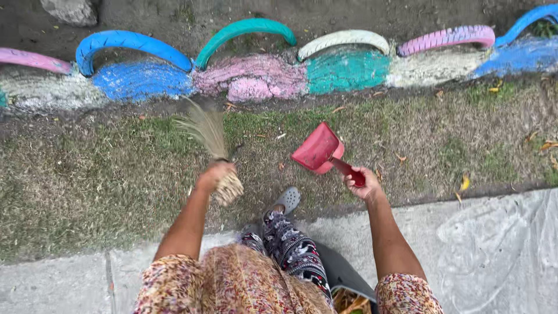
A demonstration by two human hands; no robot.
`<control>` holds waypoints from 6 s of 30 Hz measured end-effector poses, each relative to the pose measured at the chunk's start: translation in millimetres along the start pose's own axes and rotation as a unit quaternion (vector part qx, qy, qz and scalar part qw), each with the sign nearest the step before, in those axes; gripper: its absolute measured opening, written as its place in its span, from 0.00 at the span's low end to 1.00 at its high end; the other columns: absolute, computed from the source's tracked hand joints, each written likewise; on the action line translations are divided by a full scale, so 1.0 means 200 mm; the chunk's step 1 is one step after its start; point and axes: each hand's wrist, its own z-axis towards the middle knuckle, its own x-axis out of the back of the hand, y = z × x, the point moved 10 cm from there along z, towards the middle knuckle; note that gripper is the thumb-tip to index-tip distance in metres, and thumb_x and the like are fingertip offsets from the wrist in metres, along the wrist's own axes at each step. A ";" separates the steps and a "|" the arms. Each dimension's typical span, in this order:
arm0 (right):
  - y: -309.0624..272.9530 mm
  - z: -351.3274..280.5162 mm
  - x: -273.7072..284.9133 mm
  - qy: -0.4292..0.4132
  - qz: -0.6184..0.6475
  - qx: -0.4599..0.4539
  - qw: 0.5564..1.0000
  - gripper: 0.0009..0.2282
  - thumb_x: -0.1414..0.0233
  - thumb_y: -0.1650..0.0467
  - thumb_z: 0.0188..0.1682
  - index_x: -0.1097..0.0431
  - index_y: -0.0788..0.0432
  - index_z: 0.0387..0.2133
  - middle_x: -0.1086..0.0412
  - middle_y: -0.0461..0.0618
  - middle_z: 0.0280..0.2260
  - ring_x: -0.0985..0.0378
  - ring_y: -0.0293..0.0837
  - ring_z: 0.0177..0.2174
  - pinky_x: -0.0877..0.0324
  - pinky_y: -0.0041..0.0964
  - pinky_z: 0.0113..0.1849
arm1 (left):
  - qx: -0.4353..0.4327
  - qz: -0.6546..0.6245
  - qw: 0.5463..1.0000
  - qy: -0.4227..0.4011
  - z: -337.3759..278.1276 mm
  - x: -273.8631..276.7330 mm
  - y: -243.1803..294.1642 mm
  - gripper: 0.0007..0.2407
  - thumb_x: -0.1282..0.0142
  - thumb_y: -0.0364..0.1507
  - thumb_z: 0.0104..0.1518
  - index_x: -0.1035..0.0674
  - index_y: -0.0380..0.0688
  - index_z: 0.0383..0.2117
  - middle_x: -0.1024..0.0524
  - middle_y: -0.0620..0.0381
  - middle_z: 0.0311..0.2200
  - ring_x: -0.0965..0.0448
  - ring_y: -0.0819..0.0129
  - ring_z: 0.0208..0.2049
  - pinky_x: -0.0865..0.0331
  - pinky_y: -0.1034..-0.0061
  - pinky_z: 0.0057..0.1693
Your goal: The person sweeps up fallen dry leaves and dirt from a concrete ground surface along a decorative border using a stick broom and collects them with a red dustpan, subsequently emptying the collected debris into a trash bin.
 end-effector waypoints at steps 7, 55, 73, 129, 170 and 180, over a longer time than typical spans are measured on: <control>-0.14 0.14 -0.06 0.007 0.047 -0.059 0.997 0.21 0.51 0.70 0.46 0.39 0.72 0.51 0.34 0.65 0.35 0.30 0.41 0.24 0.32 0.28 0.22 | 0.027 0.396 0.913 -0.092 -0.58 -0.49 -0.02 0.52 0.30 0.25 0.44 0.64 0.40 0.70 0.22 0.39 0.42 0.20 0.58 0.26 0.22 0.70 0.36; 0.34 -0.10 0.15 0.017 0.306 0.130 0.943 0.24 0.50 0.71 0.45 0.43 0.75 0.55 0.34 0.75 0.38 0.26 0.45 0.27 0.26 0.31 0.27 | 0.004 0.538 0.804 -0.254 -0.95 -0.58 0.65 0.42 0.37 0.23 0.41 0.45 0.50 0.69 0.21 0.45 0.41 0.21 0.54 0.35 0.25 0.66 0.43; 0.12 0.07 0.46 0.012 0.438 0.146 0.887 0.19 0.49 0.71 0.45 0.38 0.73 0.48 0.34 0.70 0.36 0.28 0.45 0.25 0.29 0.33 0.25 | -0.058 0.700 0.622 -0.345 -0.63 -0.92 0.89 0.47 0.30 0.28 0.42 0.51 0.54 0.70 0.35 0.46 0.62 0.12 0.68 0.38 0.33 0.64 0.54; 2.23 0.53 -1.02 0.106 0.650 0.329 0.677 0.14 0.51 0.67 0.49 0.38 0.64 0.44 0.36 0.53 0.28 0.31 0.42 0.24 0.33 0.31 0.21 | -0.059 0.840 0.300 -0.447 -0.13 0.39 1.28 0.43 0.34 0.35 0.34 0.36 0.50 0.66 0.21 0.49 0.50 0.22 0.59 0.50 0.31 0.72 0.58; 2.71 0.56 -1.54 0.047 0.636 0.411 0.652 0.17 0.48 0.71 0.44 0.39 0.65 0.46 0.38 0.51 0.28 0.31 0.42 0.24 0.32 0.30 0.22 | 0.064 0.754 0.395 -0.520 -0.32 0.73 1.06 0.31 0.35 0.33 0.41 0.29 0.45 0.57 0.23 0.59 0.36 0.25 0.70 0.34 0.29 0.76 0.42; 2.57 0.46 -1.63 0.004 0.624 0.453 0.637 0.21 0.50 0.75 0.38 0.38 0.60 0.49 0.33 0.55 0.33 0.29 0.41 0.27 0.28 0.31 0.25 | 0.063 0.670 0.594 -0.441 -0.83 0.11 1.72 0.32 0.39 0.29 0.46 0.34 0.47 0.62 0.26 0.51 0.20 0.26 0.65 0.15 0.28 0.69 0.23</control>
